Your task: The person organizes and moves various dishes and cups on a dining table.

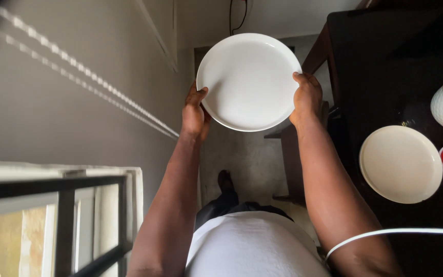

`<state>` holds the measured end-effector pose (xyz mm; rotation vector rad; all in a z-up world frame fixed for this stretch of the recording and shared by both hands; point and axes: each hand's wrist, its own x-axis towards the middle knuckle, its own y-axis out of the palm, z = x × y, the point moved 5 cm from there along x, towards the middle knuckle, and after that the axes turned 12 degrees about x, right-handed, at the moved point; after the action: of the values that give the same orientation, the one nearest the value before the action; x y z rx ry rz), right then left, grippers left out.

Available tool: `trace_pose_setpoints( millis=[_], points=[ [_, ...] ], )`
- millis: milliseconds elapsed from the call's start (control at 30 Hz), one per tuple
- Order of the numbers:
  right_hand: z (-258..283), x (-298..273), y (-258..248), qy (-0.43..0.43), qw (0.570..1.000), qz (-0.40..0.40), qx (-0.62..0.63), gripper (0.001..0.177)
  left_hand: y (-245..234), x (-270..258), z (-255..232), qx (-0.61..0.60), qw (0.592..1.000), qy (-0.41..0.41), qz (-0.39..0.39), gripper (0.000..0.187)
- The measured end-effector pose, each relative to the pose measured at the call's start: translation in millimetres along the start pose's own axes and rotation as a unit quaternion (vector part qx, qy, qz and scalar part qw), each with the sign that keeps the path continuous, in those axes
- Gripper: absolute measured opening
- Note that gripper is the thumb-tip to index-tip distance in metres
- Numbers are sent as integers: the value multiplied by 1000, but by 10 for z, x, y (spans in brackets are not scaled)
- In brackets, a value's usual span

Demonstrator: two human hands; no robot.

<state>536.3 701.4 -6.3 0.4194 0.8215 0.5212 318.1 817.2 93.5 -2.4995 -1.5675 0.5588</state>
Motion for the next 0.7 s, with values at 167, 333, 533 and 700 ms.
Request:
trace_pose_setpoints(
  millis=[167, 333, 533, 700],
  points=[
    [3, 302, 141, -30, 999, -8, 33, 37, -34, 448, -48, -39, 999, 9, 30, 67],
    [18, 594, 232, -48, 995, -6, 86, 32, -39, 767, 38, -110, 991, 35, 66, 65],
    [125, 850, 398, -23, 998, -33, 38, 28, -12, 1156, 43, -127, 990, 22, 58, 64],
    [185, 1396, 458, -20, 996, -16, 87, 32, 209, 1404, -231, -85, 996, -13, 39, 62]
  ],
)
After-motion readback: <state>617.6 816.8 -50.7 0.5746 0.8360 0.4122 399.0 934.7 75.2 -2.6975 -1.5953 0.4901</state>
